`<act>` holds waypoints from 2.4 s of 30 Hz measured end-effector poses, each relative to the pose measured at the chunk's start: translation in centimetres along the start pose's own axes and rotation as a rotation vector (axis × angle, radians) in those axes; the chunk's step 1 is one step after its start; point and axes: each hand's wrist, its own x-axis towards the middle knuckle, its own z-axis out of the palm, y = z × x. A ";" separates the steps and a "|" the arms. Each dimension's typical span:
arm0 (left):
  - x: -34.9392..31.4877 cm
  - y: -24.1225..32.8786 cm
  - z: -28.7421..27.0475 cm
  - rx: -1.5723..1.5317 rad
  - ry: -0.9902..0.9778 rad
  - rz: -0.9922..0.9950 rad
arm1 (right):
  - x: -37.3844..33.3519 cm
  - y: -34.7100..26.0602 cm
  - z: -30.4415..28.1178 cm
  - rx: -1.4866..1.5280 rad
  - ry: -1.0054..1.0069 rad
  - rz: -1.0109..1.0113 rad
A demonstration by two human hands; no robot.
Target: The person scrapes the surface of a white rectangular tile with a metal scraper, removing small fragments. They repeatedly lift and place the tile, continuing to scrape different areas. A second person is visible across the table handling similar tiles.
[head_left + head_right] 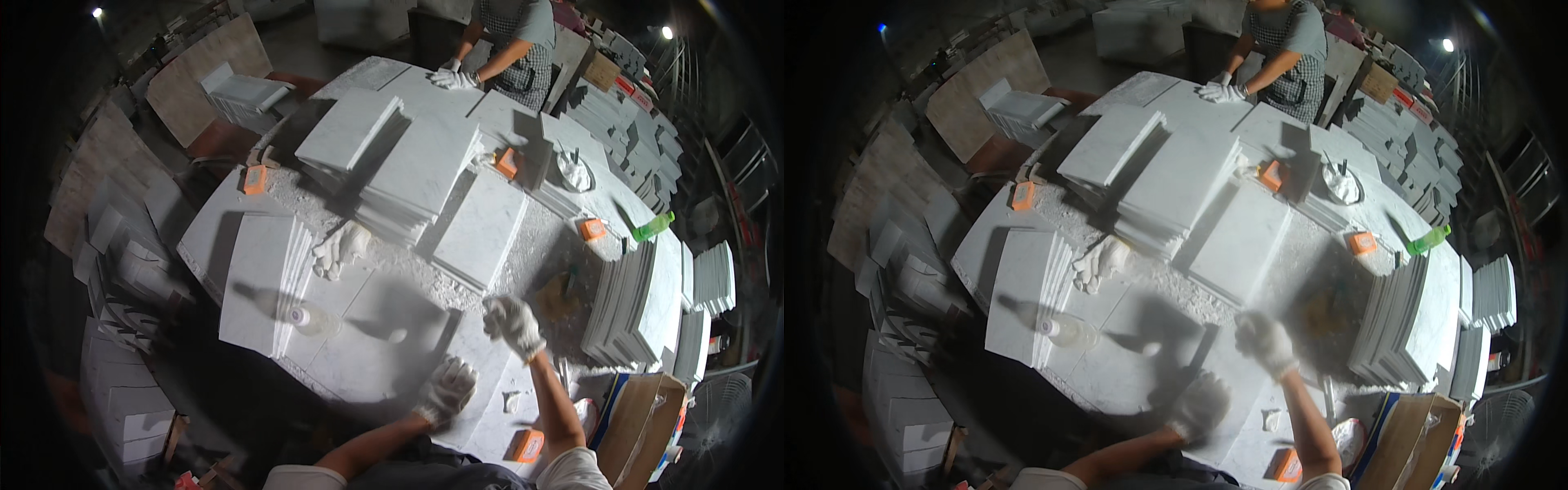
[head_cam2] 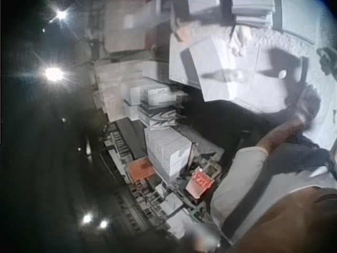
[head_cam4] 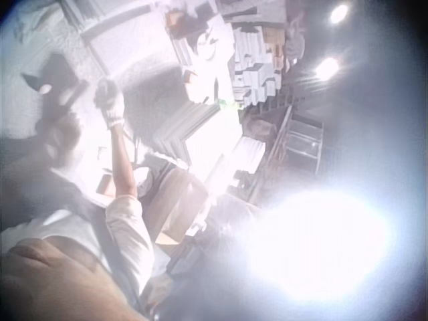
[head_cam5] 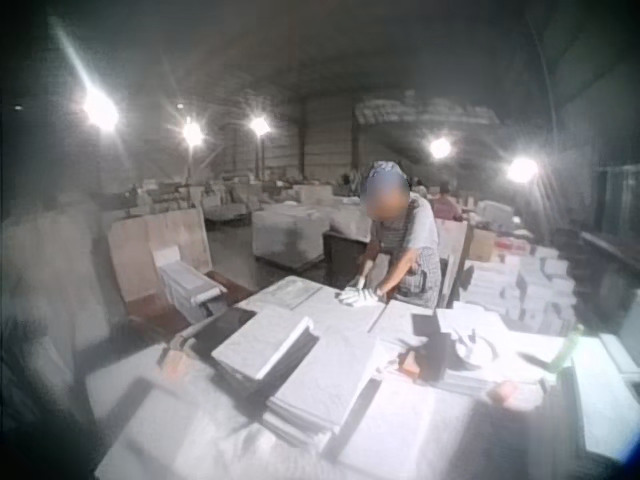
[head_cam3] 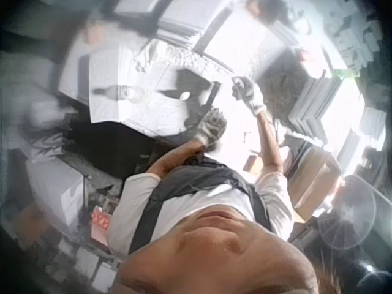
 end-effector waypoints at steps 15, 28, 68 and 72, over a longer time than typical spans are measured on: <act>-0.4 0.4 -0.5 0.274 0.210 0.106 | -22.7 13.4 6.8 0.514 0.315 0.174; 3.4 2.1 -5.2 0.772 -0.619 0.624 | -35.6 12.4 7.6 0.520 0.446 0.540; -7.6 -0.1 -9.5 -0.606 -0.358 -0.905 | -29.7 7.0 14.3 -0.342 0.411 0.411; -6.9 -1.2 -8.8 -0.720 -0.386 -0.996 | -30.0 5.6 13.4 -0.208 0.386 0.380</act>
